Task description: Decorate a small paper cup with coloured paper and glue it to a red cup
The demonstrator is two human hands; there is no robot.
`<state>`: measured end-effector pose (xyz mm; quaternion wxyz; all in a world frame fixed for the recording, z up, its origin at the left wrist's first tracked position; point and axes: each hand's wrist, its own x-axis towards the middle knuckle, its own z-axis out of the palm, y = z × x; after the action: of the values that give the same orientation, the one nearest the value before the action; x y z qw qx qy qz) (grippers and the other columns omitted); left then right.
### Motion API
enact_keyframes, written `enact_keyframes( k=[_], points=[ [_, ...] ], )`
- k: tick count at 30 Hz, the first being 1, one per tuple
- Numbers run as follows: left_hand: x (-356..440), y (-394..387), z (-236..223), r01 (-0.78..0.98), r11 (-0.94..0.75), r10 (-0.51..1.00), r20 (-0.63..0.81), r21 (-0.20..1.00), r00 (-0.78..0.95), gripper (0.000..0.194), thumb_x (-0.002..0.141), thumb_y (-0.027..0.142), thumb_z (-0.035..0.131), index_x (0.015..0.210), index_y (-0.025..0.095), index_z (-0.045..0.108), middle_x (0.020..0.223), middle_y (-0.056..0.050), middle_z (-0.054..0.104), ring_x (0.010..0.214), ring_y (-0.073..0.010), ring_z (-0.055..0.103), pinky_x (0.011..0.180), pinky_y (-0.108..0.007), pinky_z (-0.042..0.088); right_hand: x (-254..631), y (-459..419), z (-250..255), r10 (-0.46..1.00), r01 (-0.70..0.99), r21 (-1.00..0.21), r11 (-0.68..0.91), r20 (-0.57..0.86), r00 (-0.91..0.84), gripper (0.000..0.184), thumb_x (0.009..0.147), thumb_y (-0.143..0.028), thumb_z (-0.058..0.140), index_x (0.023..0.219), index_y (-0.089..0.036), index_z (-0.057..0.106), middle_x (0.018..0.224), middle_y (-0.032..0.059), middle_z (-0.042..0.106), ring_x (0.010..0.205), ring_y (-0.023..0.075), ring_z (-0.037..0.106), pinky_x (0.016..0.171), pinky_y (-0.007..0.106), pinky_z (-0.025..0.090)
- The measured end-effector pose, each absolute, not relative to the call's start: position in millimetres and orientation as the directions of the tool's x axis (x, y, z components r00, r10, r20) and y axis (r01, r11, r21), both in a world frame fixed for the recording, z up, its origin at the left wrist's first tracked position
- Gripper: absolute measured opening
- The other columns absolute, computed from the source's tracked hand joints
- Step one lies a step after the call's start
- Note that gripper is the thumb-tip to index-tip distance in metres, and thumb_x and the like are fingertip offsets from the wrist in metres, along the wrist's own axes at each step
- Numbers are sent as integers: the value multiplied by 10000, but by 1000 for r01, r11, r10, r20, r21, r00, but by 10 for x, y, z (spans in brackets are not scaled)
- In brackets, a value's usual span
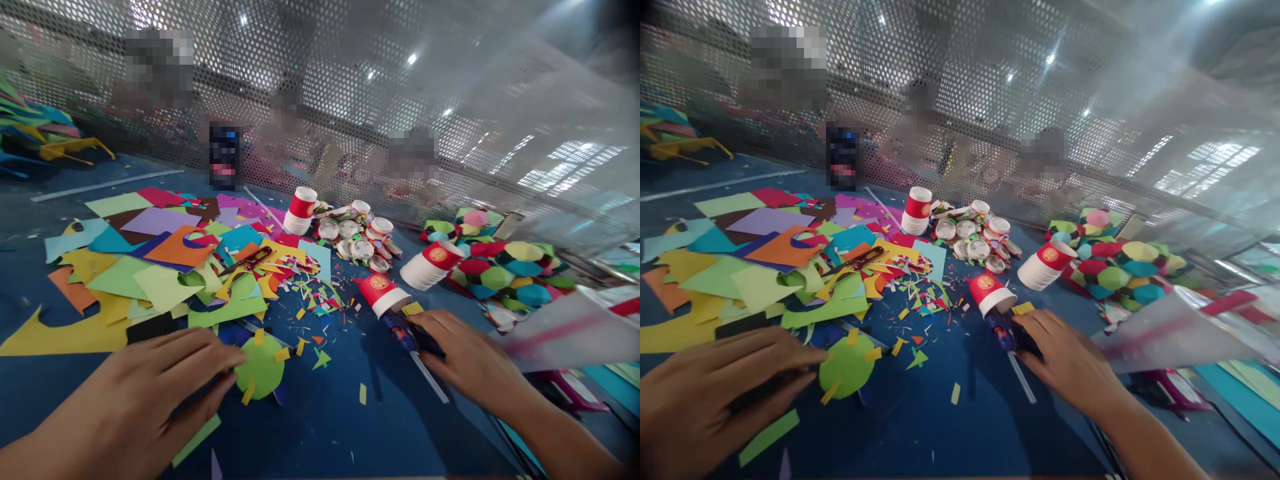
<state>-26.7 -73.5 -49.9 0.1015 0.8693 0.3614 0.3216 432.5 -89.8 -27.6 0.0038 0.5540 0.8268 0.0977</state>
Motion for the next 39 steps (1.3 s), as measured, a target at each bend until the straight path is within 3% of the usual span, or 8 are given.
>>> enact_keyframes(
  k=[4,7,10,13,22,27,32,39],
  points=[
    [-324,-631,-229,664,-662,747,384,348,543,343,902,339,625,1242,385,626,1183,22,707,1025,-253,709,873,-363,583,4429,-977,-227,913,917,146,372,121,-389,292,948,-359,574,1194,-219,648,1154,116,700,1066,320,671,886,466,554],
    [-312,-500,-67,657,-661,744,201,362,637,677,788,438,753,1420,390,516,1425,-40,594,1286,-386,572,1024,-538,515,4378,-1051,-112,879,887,199,417,160,-449,243,947,-408,609,1095,-232,690,1039,97,725,947,304,703,798,425,569],
    [-247,-377,25,597,-676,668,18,431,744,845,679,369,827,1453,374,488,1498,-53,529,1401,-407,448,1120,-586,420,4050,-1130,32,816,859,209,467,272,-510,174,976,-323,585,1090,-241,689,1028,85,733,915,268,713,784,384,565],
    [-162,-308,35,558,-691,609,-44,459,792,894,658,284,815,1474,349,456,1485,-62,527,1417,-387,425,1165,-585,356,3501,-1146,133,727,792,103,602,339,-597,192,1010,-290,507,1100,-210,657,1009,85,736,940,252,712,799,377,572],
    [-58,-224,-151,482,-653,609,26,585,793,840,694,204,695,1477,271,397,1280,-63,615,1222,-302,569,1127,-525,398,2488,-759,90,715,714,-138,686,310,-627,122,959,-181,586,1066,-198,643,981,49,723,903,237,671,803,410,566],
    [-106,-118,-199,487,-655,686,184,577,704,860,734,278,689,1512,241,324,1456,-118,513,1398,-352,433,1159,-546,369,2347,-613,-11,670,658,-204,725,431,-604,133,958,-152,593,1084,-185,621,993,38,714,920,183,663,830,337,535],
    [-140,-74,-222,551,-611,759,225,568,611,856,757,271,684,1516,304,289,1576,-88,390,1492,-347,303,1153,-525,405,2322,-567,-161,560,631,-88,771,566,-605,195,923,-99,628,1112,-147,643,1026,61,719,959,190,659,915,358,517],
    [-69,-148,-271,487,-661,732,346,571,587,698,766,236,684,1403,284,404,1450,-87,487,1368,-284,480,1084,-400,496,2296,-574,-231,436,630,92,771,644,-629,148,910,-114,665,1055,-137,681,949,74,749,810,204,678,755,353,562]
  ],
)
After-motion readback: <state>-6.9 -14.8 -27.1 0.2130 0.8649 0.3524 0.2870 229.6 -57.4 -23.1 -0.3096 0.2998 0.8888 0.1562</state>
